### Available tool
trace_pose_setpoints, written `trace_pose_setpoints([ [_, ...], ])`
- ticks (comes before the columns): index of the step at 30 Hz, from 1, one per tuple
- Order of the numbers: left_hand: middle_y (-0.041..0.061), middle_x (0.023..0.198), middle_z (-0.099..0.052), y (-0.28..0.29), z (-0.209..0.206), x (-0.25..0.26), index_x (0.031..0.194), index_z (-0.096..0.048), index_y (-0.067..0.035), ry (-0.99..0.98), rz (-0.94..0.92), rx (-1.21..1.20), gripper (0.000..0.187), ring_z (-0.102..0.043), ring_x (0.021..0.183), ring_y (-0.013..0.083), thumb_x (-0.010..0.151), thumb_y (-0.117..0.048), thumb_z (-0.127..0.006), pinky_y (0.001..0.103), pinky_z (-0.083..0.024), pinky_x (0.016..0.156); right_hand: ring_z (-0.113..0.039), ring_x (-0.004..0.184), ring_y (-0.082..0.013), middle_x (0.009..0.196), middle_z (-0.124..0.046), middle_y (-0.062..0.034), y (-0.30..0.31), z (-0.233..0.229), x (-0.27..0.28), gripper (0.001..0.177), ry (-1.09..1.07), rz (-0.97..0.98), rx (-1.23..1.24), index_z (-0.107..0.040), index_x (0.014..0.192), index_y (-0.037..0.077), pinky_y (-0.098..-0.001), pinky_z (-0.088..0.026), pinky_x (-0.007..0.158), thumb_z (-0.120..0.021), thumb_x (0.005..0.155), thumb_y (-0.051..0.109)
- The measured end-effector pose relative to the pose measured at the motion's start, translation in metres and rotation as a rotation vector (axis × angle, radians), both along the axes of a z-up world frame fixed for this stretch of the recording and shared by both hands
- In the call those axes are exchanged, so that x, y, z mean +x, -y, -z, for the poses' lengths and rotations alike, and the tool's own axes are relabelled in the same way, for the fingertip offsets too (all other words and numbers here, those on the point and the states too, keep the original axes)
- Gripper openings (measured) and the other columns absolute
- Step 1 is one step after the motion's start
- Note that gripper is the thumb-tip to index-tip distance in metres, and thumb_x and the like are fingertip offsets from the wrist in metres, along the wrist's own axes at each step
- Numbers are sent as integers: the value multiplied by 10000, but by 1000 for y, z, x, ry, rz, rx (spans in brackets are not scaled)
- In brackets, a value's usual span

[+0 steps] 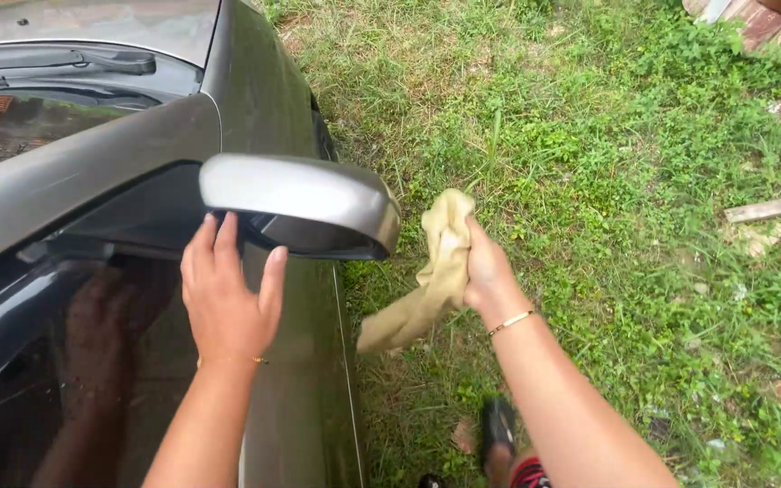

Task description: Wipe down the exterior surfaces of a car with a cloth.

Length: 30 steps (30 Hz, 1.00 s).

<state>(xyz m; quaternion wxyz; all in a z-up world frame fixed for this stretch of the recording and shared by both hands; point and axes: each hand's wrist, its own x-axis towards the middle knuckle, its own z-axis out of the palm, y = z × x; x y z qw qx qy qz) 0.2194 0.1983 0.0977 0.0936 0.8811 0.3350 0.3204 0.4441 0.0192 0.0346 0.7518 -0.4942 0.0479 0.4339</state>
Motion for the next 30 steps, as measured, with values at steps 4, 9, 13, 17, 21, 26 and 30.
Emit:
trace_pose_setpoints([
  [4,246,1311,-563,-14,-15,27,1062,-570,-53,40,-53,286,462,-522,1241,414,925,-451,-761,512,-446,1015,-649,984,-206,1078,-647,-75,-33,-25,14,471,752,-181,-101,-709,1170,55,-342,-536,855,-615,925,446],
  [9,200,1210,-639,-48,-41,58,1111,-645,-36,-56,-361,-55,342,-591,1147,416,976,-348,-683,534,-463,968,-656,910,-199,1001,-627,-69,-79,-54,32,518,1132,-349,-319,-762,1157,43,-329,-519,812,-720,873,474],
  [13,274,1339,-602,-71,-69,107,1409,-549,26,-94,-51,-30,827,-569,1228,441,794,-493,-739,504,-450,996,-666,855,-197,951,-667,-73,-118,-51,51,456,859,-564,-250,-797,994,14,-348,-541,731,-773,815,433],
  [17,169,1439,-606,-75,-84,165,1497,-535,-194,-1036,-196,-469,769,-547,1373,321,880,-649,-595,457,-286,1231,-715,854,-208,993,-697,-94,-155,22,71,437,979,-731,-192,-781,1023,57,-342,-574,766,-732,846,453],
  [21,104,1558,-531,-140,-6,162,1488,-568,-215,-1283,-190,-755,830,-517,1449,307,823,-710,-610,392,-387,1224,-663,870,-321,980,-670,-183,-159,63,98,456,1408,-1013,-291,-806,1049,119,-451,-531,782,-675,867,516],
  [26,154,1526,-552,-201,44,158,1472,-567,-114,-1182,-49,-792,884,-511,1437,308,828,-712,-664,379,-369,1215,-685,835,-326,1000,-676,-187,-194,60,152,547,1215,-765,-377,-752,1085,61,-442,-545,799,-624,916,565],
  [30,128,1620,-360,-220,20,186,1576,-353,-157,-828,-185,-316,877,-369,1469,334,849,-525,-677,464,-345,1164,-683,870,-338,957,-686,-196,-241,20,178,530,1290,-646,-270,-768,1060,65,-442,-540,818,-585,959,552],
])
